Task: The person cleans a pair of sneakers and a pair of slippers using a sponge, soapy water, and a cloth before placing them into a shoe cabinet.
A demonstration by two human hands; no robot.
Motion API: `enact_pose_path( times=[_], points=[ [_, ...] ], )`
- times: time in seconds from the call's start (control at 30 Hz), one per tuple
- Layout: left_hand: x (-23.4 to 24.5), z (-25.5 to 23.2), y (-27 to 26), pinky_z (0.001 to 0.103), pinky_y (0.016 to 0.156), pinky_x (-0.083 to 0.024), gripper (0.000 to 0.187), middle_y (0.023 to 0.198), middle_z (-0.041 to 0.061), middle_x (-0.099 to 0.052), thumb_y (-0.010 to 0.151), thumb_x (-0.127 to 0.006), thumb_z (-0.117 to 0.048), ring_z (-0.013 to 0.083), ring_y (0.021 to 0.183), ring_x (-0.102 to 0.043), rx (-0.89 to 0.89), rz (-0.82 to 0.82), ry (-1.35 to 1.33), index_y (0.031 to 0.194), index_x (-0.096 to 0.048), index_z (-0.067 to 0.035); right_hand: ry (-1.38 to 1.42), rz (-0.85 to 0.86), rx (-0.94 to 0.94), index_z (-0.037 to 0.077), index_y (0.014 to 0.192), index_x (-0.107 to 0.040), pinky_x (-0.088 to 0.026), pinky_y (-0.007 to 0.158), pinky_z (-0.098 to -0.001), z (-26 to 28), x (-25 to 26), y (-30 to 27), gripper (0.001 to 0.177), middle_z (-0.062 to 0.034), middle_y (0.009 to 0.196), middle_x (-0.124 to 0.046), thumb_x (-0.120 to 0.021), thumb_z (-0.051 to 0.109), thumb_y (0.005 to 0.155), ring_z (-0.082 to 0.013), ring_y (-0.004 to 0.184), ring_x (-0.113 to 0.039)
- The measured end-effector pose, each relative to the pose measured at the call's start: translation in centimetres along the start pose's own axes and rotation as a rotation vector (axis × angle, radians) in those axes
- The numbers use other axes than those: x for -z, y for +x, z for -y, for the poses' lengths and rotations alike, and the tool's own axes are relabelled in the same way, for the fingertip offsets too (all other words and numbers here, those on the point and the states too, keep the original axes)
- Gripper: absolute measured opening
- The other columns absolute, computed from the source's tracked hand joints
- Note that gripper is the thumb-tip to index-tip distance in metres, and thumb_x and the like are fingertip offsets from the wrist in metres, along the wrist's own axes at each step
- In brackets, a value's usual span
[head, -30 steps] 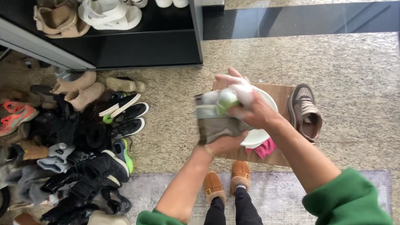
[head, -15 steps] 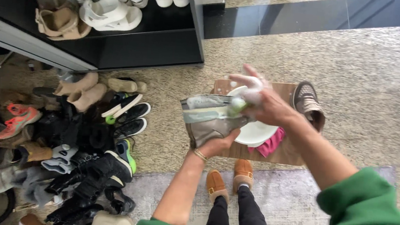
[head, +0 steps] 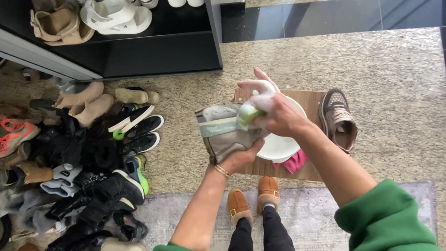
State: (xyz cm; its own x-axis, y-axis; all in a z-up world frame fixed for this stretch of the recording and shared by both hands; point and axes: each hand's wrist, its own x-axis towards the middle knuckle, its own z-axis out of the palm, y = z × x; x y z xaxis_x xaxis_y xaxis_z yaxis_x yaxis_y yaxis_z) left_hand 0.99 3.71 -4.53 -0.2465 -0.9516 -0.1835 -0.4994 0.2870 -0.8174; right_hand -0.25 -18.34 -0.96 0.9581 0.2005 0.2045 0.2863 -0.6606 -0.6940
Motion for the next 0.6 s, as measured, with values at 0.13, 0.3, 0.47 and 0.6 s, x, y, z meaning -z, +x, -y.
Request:
enact_pose_path(
  times=[0.13, 0.3, 0.47, 0.6],
  points=[
    [0.9, 1.9, -1.2, 0.046, 0.126, -0.032, 0.045, 0.139, 0.024, -0.058, 0.101, -0.038, -0.016, 0.0317, 0.138, -0.050, 0.016, -0.022, 0.050, 0.131, -0.059, 0.010, -0.032, -0.018, -0.017, 0.017, 0.102, -0.074, -0.025, 0.123, -0.0602, -1.9, 0.4, -1.4, 0.037, -0.0008, 0.151, -0.052, -0.084, 0.017, 0.067, -0.0488, 0.152, -0.023],
    [0.2, -1.1, 0.9, 0.051, 0.126, -0.030, 0.043, 0.135, 0.027, -0.060, 0.098, -0.042, -0.012, 0.0354, 0.136, -0.050, -0.004, -0.018, 0.074, 0.129, -0.060, 0.012, 0.057, 0.025, -0.017, 0.020, 0.105, -0.073, -0.035, 0.119, -0.0582, 1.5, 0.2, 0.5, 0.037, 0.0025, 0.151, -0.052, -0.082, 0.017, 0.069, -0.0437, 0.152, -0.028],
    [-1.0, -1.7, 0.7, 0.038, 0.123, -0.028, 0.071, 0.160, 0.015, -0.038, 0.102, -0.054, -0.045, 0.0308, 0.145, -0.036, -0.203, 0.505, 1.089, 0.156, -0.036, -0.003, 0.165, -0.053, 0.004, 0.020, 0.105, -0.074, -0.011, 0.128, -0.0538, -2.7, 0.8, -1.4, 0.028, -0.0063, 0.142, -0.061, -0.081, 0.025, 0.078, -0.0360, 0.149, -0.039],
    [0.5, 0.4, 2.6, 0.040, 0.124, -0.029, 0.068, 0.159, 0.010, -0.042, 0.094, -0.051, -0.040, 0.0309, 0.143, -0.040, -0.744, 0.134, 2.060, 0.155, -0.039, -0.013, 0.265, -0.098, -0.044, 0.014, 0.106, -0.075, -0.013, 0.124, -0.0649, -0.7, 0.5, -0.2, 0.029, -0.0112, 0.149, -0.056, -0.080, 0.024, 0.079, -0.0503, 0.151, -0.026]
  ],
)
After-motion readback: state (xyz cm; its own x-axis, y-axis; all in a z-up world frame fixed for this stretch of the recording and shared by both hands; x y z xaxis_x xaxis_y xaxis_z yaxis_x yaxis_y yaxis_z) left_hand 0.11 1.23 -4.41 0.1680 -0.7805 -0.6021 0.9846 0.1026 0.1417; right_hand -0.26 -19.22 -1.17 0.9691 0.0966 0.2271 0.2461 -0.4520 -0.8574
